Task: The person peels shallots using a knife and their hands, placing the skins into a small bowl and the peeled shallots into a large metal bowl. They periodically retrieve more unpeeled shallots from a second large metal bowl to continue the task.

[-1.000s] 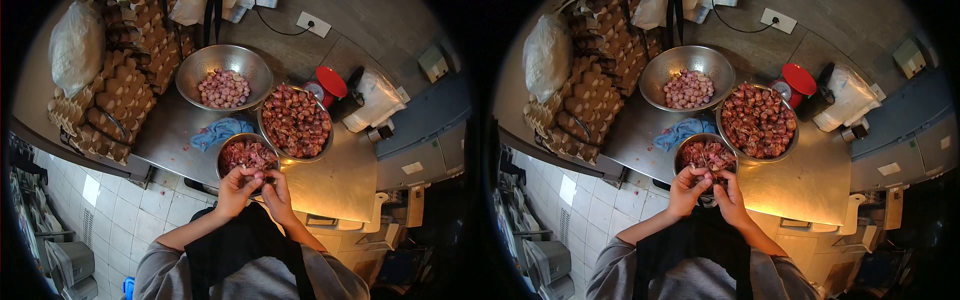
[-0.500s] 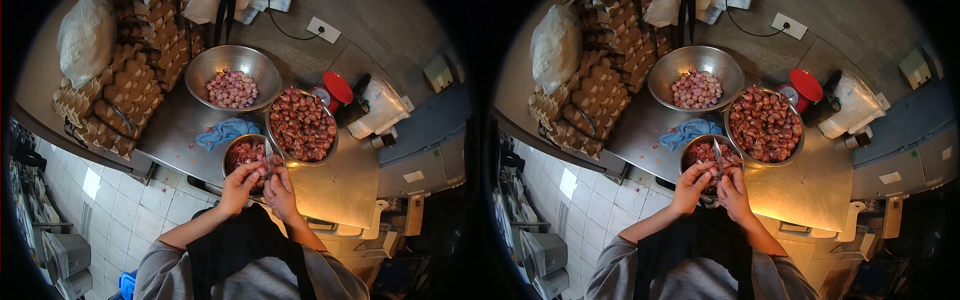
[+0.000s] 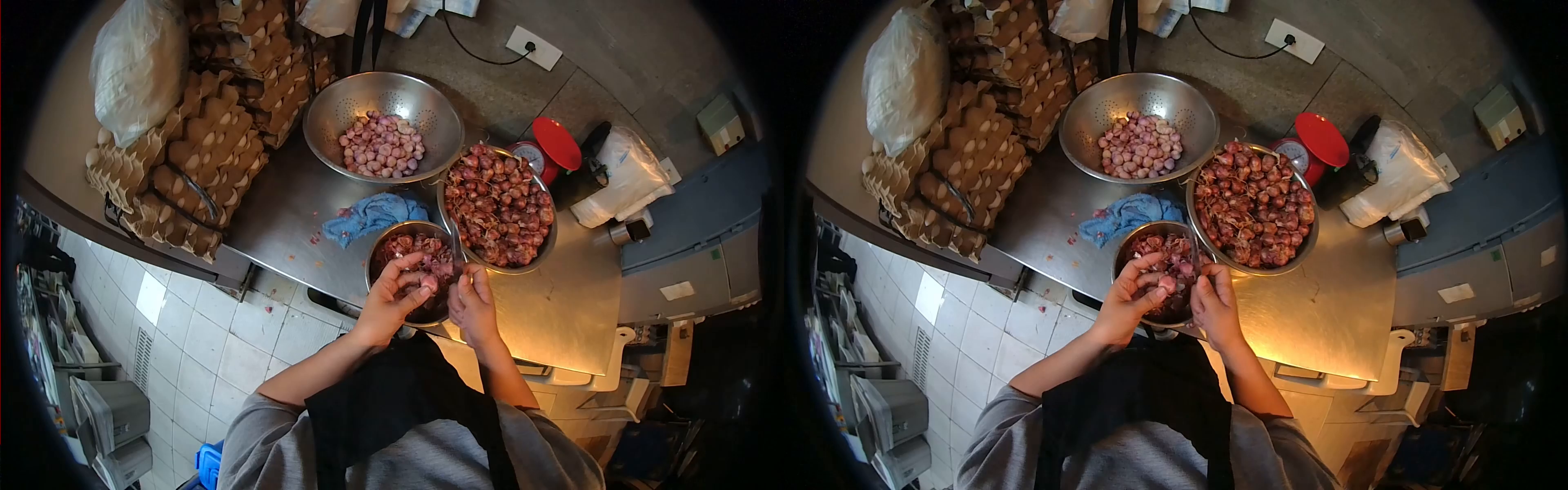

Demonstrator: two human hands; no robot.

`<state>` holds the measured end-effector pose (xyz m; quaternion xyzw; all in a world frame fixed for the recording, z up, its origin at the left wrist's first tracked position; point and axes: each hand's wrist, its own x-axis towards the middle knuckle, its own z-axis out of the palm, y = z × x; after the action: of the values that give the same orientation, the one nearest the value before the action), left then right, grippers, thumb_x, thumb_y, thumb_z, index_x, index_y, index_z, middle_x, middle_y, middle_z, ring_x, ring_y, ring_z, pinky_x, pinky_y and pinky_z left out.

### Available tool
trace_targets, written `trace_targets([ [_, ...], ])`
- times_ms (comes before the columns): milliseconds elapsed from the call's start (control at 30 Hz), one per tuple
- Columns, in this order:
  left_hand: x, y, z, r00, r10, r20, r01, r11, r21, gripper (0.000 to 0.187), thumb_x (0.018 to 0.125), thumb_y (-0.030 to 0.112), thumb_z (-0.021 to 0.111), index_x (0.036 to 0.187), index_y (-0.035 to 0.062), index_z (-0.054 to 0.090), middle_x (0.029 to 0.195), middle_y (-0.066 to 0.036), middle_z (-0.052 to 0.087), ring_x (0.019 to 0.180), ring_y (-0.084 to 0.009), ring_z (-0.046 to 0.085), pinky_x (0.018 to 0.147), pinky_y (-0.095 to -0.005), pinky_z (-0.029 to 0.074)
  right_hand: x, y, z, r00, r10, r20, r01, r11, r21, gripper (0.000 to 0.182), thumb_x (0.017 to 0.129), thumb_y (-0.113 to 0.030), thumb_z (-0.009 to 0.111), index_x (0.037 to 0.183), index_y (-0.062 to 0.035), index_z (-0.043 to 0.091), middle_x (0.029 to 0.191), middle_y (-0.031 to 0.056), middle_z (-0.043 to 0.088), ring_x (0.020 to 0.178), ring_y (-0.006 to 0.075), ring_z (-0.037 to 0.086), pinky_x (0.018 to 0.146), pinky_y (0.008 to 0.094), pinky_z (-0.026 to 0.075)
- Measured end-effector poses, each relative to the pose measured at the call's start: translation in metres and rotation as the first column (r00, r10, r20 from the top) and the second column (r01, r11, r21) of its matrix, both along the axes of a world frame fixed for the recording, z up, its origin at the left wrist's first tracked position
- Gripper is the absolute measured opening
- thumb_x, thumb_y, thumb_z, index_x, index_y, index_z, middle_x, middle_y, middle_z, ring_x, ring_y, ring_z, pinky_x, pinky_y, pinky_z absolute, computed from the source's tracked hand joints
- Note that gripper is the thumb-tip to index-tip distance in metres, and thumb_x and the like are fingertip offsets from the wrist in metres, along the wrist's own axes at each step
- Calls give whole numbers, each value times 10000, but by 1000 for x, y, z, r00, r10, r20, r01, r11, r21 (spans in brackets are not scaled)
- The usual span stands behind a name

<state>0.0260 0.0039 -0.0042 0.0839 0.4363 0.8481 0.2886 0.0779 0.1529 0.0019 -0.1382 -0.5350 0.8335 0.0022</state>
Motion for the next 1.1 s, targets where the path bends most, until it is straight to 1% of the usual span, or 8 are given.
trace_targets([
  [33, -1, -1, 1, 999, -14, 39, 14, 1000, 13, 405, 830, 22, 545, 1212, 60, 415, 997, -48, 560, 963, -116, 520, 811, -261, 433, -1, 4, -2, 1000, -16, 6, 16, 1000, 27, 170, 917, -269, 415, 1000, -136, 351, 540, -27, 325, 407, 41, 251, 368, 173, 194],
  [167, -7, -3, -6, 988, -66, 138, 50, 992, 117, 297, 848, 47, 528, 1141, 50, 479, 1007, -45, 566, 919, -122, 544, 805, -259, 447, 3, 3, 3, 999, 2, 39, -5, 997, 82, 389, 924, -247, 394, 1296, -176, 304, 530, -24, 320, 407, 44, 267, 368, 171, 219],
  [267, -11, -3, -5, 979, -69, 193, 33, 983, 183, 224, 846, 49, 531, 1070, 44, 521, 986, -48, 576, 877, -137, 566, 800, -271, 463, 18, -5, 5, 986, 140, 87, -123, 978, -171, 461, 931, -237, 367, 1366, -203, 215, 526, -25, 316, 411, 46, 275, 374, 172, 236],
  [600, -15, -3, -12, 982, -48, 182, 14, 983, 185, 166, 823, 16, 555, 988, 28, 542, 927, -78, 594, 812, -136, 585, 758, -257, 483, 20, -23, -2, 986, 162, -43, -157, 982, 109, 487, 929, -219, 375, 1370, -129, 189, 556, -44, 324, 439, 33, 310, 398, 157, 256],
  [700, -17, -4, -11, 1000, -16, -4, 16, 1000, 11, 189, 788, -20, 584, 957, 36, 518, 939, -67, 587, 829, -145, 573, 766, -274, 473, 18, -25, -1, 992, 123, -43, -116, 985, 125, 450, 929, -213, 373, 1346, -117, 233, 566, -43, 332, 439, 32, 307, 395, 160, 257],
  [800, -14, 0, -6, 956, 131, -263, -146, 989, -37, 301, 756, -60, 603, 986, 35, 435, 977, -84, 560, 885, -149, 557, 780, -276, 470, 16, -25, 1, 993, 116, -27, -111, 985, 130, 412, 930, -204, 371, 1315, -102, 269, 570, -42, 336, 439, 31, 307, 393, 161, 257],
  [900, -13, -1, -8, 929, 132, -346, -179, 978, -107, 392, 737, -81, 611, 1004, 56, 358, 994, -99, 538, 920, -153, 544, 806, -272, 459, 15, -24, 3, 994, 113, -13, -110, 987, 119, 388, 930, -199, 370, 1296, -95, 295, 572, -40, 341, 438, 33, 306, 395, 161, 255],
  [1100, -16, -2, -5, 981, 121, -154, -121, 993, 6, 394, 741, -70, 613, 1008, 62, 355, 964, -96, 542, 915, -151, 549, 829, -268, 442, 15, -24, -4, 994, 89, -69, -72, 973, 217, 396, 929, -212, 376, 1297, -90, 297, 544, -23, 320, 430, 46, 283, 383, 176, 227],
])
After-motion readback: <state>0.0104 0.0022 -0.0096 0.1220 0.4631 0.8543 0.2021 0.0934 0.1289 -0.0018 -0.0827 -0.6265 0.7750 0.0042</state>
